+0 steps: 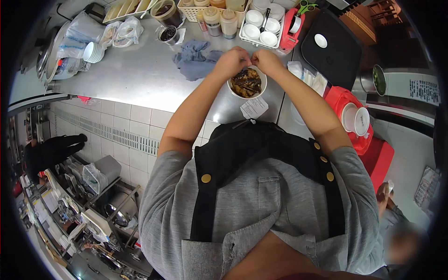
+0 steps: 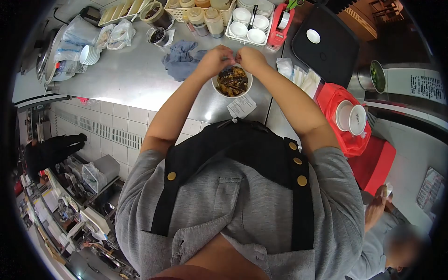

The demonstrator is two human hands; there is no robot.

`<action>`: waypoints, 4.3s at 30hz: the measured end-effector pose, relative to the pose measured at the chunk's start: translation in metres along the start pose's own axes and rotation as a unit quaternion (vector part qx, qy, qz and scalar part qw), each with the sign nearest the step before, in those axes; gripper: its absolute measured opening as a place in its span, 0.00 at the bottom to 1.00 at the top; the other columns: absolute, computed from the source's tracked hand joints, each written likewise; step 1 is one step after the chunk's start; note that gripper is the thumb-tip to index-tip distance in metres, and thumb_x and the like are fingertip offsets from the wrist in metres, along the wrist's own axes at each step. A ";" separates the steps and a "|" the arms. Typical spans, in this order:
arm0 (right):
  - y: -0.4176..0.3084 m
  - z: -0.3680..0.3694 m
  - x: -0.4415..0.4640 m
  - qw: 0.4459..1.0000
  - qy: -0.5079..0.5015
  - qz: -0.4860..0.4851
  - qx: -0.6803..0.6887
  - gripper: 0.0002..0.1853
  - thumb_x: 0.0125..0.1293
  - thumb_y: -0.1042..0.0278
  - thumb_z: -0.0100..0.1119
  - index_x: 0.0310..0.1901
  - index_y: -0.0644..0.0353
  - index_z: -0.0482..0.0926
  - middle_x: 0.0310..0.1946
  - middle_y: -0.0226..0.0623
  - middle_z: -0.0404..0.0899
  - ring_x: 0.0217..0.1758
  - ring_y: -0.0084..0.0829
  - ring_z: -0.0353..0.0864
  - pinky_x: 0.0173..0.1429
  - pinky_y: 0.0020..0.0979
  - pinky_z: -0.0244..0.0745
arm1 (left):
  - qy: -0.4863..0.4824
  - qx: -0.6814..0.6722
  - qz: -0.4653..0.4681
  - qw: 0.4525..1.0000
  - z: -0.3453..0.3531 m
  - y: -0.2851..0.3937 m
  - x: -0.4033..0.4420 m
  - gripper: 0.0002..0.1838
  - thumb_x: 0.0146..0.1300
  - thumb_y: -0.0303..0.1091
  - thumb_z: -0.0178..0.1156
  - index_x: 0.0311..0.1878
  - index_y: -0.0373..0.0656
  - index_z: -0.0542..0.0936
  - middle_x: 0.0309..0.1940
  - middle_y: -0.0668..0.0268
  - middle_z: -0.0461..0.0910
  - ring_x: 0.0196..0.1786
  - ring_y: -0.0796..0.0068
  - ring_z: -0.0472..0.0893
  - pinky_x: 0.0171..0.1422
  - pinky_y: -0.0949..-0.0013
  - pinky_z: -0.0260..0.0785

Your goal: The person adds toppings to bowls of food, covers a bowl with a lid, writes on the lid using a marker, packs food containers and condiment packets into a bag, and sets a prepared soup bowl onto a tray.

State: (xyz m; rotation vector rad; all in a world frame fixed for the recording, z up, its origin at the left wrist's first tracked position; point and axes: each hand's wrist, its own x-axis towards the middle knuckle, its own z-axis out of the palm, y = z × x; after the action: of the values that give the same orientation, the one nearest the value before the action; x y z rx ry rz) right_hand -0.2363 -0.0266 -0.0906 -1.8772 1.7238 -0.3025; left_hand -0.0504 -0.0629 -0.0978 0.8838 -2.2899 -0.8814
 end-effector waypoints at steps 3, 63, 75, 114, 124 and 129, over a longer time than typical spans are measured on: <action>0.008 0.007 0.002 1.000 0.013 0.003 0.001 0.06 0.57 0.69 0.64 0.35 0.58 0.85 0.33 0.44 0.85 0.39 0.44 0.84 0.44 0.42 0.77 | -0.021 0.036 -0.030 0.999 0.008 0.011 -0.004 0.08 0.48 0.32 0.72 0.30 0.43 0.83 0.40 0.58 0.81 0.42 0.54 0.81 0.47 0.60 0.74; 0.021 0.001 -0.018 0.996 0.021 0.065 -0.064 0.14 0.65 0.55 0.59 0.38 0.58 0.84 0.34 0.45 0.84 0.41 0.46 0.83 0.45 0.46 0.76 | 0.165 -0.254 -0.292 0.907 0.035 0.010 -0.129 0.11 0.53 0.25 0.73 0.28 0.42 0.77 0.27 0.69 0.80 0.30 0.82 0.75 0.37 0.75 0.69; 0.020 0.021 -0.014 0.959 -0.119 0.141 0.216 0.15 0.73 0.59 0.51 0.50 0.61 0.78 0.34 0.39 0.83 0.29 0.34 0.85 0.36 0.39 0.85 | 0.179 -0.247 -0.292 0.906 0.025 0.004 -0.091 0.10 0.55 0.24 0.72 0.31 0.41 0.77 0.26 0.70 0.80 0.30 0.83 0.76 0.36 0.79 0.69; -0.100 -0.061 -0.026 0.684 -0.070 0.097 0.719 0.37 0.67 0.37 0.51 0.65 0.62 0.64 0.49 0.51 0.78 0.50 0.40 0.83 0.54 0.42 0.83 | 0.429 -0.121 0.072 0.892 -0.084 0.075 -0.043 0.16 0.54 0.25 0.67 0.47 0.46 0.79 0.46 0.65 0.74 0.52 0.62 0.72 0.61 0.63 0.63; -0.126 -0.109 -0.046 0.684 -0.067 0.004 0.726 0.35 0.69 0.40 0.46 0.66 0.63 0.62 0.54 0.54 0.76 0.53 0.41 0.83 0.50 0.43 0.85 | 0.259 0.128 0.101 0.952 -0.089 0.041 -0.091 0.15 0.47 0.26 0.68 0.42 0.50 0.83 0.43 0.66 0.75 0.48 0.63 0.75 0.55 0.66 0.68; -0.130 -0.099 -0.057 0.686 -0.064 -0.039 0.724 0.34 0.72 0.42 0.35 0.70 0.61 0.59 0.62 0.49 0.72 0.56 0.45 0.81 0.52 0.45 0.84 | 0.463 -0.419 -0.192 0.757 -0.088 0.109 -0.098 0.25 0.72 0.41 0.55 0.65 0.35 0.67 0.56 0.54 0.73 0.57 0.66 0.73 0.65 0.64 0.64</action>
State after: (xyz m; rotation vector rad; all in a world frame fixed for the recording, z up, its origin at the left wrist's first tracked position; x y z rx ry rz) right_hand -0.1879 0.0048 0.0726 -0.6755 0.6903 -1.1178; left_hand 0.0294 0.0372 0.0151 1.0177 -0.7212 -1.1311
